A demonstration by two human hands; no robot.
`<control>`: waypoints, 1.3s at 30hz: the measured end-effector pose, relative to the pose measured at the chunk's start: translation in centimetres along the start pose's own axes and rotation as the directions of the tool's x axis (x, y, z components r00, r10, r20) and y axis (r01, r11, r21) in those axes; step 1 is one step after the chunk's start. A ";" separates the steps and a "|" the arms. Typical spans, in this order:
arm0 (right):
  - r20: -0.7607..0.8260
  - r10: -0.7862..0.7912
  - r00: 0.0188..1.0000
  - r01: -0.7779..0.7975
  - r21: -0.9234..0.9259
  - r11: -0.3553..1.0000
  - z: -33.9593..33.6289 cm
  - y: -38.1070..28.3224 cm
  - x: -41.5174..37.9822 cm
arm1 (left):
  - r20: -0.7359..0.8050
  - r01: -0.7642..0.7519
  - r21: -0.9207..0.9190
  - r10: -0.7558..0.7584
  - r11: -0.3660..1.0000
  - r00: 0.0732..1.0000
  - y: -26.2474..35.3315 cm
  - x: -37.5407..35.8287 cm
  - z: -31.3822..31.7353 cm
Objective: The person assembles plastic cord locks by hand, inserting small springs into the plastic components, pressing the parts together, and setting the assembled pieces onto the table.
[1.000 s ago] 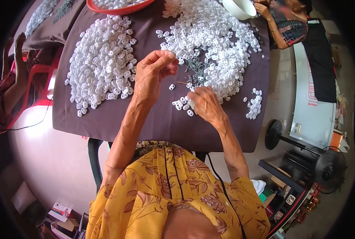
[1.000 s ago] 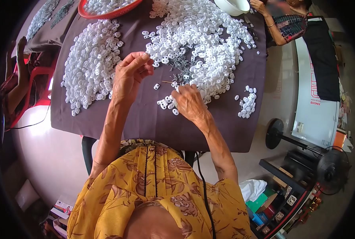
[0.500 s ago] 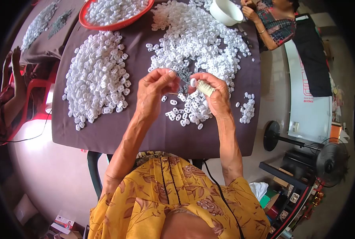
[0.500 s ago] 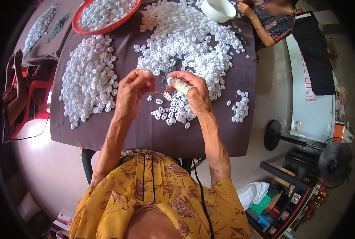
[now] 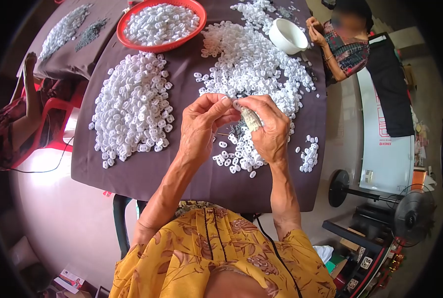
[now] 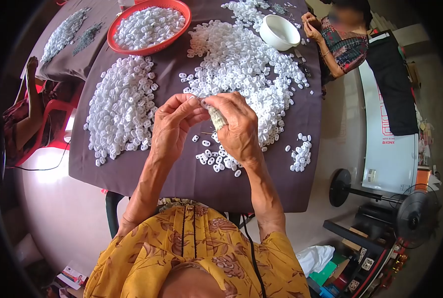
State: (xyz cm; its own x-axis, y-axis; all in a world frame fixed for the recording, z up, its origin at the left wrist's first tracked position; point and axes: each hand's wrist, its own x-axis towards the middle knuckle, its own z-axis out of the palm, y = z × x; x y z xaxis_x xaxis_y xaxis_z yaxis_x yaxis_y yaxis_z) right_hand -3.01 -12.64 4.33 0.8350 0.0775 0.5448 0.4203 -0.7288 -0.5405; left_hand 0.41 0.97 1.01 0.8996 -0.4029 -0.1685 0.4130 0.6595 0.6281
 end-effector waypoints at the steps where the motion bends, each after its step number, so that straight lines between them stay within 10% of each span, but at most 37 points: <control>1: 0.003 0.045 0.999 -0.045 0.030 0.999 0.1 -0.1 0.1 | -0.002 0.000 0.000 0.000 1.000 1.000 0.0 0.0 -0.1; 10: 0.036 -0.065 0.997 0.070 -0.165 0.984 0.7 0.1 0.0 | -0.037 0.050 -0.066 -0.053 0.997 0.998 -0.3 0.2 -0.5; 14: -0.001 0.092 0.996 -0.092 0.037 0.995 0.4 0.3 0.0 | -0.016 0.031 -0.094 -0.032 0.995 0.999 -0.1 0.0 0.0; 20: 0.128 0.500 0.856 -0.449 0.663 0.599 0.0 -0.4 1.1 | 0.005 -0.019 0.039 0.019 0.999 1.000 0.1 -0.6 0.5; 39: 0.074 0.472 0.878 -0.433 0.544 0.719 0.4 -1.0 1.2 | -0.058 -0.118 0.114 0.125 0.987 0.990 -0.2 -0.8 0.9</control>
State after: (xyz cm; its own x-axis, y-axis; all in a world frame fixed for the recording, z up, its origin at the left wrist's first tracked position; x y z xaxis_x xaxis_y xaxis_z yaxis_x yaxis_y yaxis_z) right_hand -2.26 -11.52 5.24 0.9583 -0.2256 0.1754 0.1341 -0.1869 -0.9732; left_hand -0.53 0.58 1.65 0.9508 -0.2799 -0.1326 0.2854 0.6257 0.7259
